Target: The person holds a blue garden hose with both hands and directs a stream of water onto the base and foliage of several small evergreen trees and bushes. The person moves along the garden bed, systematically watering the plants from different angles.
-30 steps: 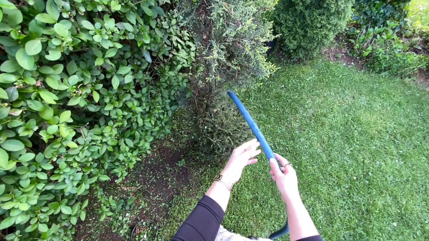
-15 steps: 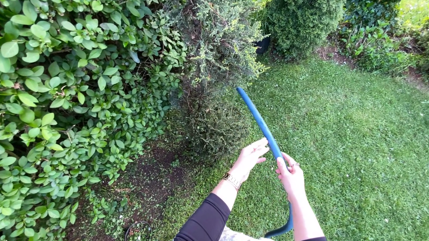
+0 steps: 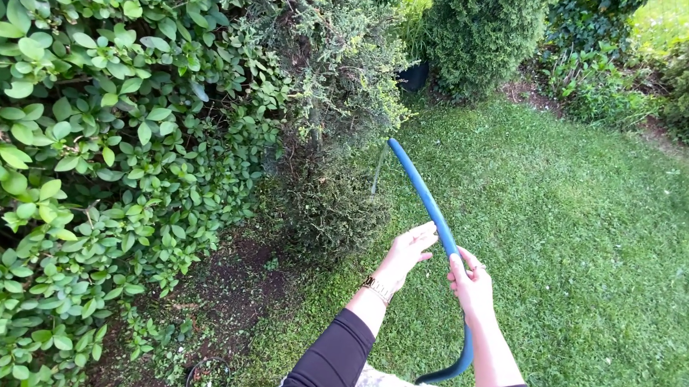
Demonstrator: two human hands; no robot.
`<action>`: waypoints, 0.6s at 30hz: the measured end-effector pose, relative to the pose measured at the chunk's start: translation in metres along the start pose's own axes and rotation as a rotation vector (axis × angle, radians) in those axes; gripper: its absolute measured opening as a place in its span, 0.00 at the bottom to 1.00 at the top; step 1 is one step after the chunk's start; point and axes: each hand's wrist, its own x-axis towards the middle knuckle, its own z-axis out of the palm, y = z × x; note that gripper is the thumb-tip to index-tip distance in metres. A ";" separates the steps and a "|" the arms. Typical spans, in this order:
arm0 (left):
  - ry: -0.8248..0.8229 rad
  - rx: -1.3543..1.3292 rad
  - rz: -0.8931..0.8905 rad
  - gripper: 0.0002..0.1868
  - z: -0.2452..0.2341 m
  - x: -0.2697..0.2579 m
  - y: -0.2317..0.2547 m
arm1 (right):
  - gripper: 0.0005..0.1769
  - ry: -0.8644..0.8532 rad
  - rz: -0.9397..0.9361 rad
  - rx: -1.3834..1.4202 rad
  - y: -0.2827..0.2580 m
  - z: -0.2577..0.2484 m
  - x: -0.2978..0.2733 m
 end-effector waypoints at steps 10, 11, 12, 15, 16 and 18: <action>0.109 -0.081 0.043 0.28 0.019 0.002 -0.015 | 0.23 -0.072 0.004 0.003 0.005 -0.019 0.003; 0.116 -0.084 0.046 0.28 0.024 -0.002 -0.012 | 0.23 -0.079 0.003 0.000 0.005 -0.021 0.003; 0.129 -0.057 0.048 0.29 0.030 -0.006 -0.010 | 0.23 -0.093 0.010 -0.004 0.005 -0.023 0.002; 0.165 -0.045 0.000 0.32 0.042 -0.014 -0.013 | 0.24 -0.130 0.019 -0.012 0.006 -0.027 0.000; 0.180 -0.055 -0.055 0.33 0.045 -0.016 -0.016 | 0.24 -0.146 0.023 -0.010 0.008 -0.027 -0.002; 0.213 -0.084 -0.055 0.35 0.046 -0.013 -0.040 | 0.23 -0.167 0.028 -0.013 0.013 -0.028 -0.003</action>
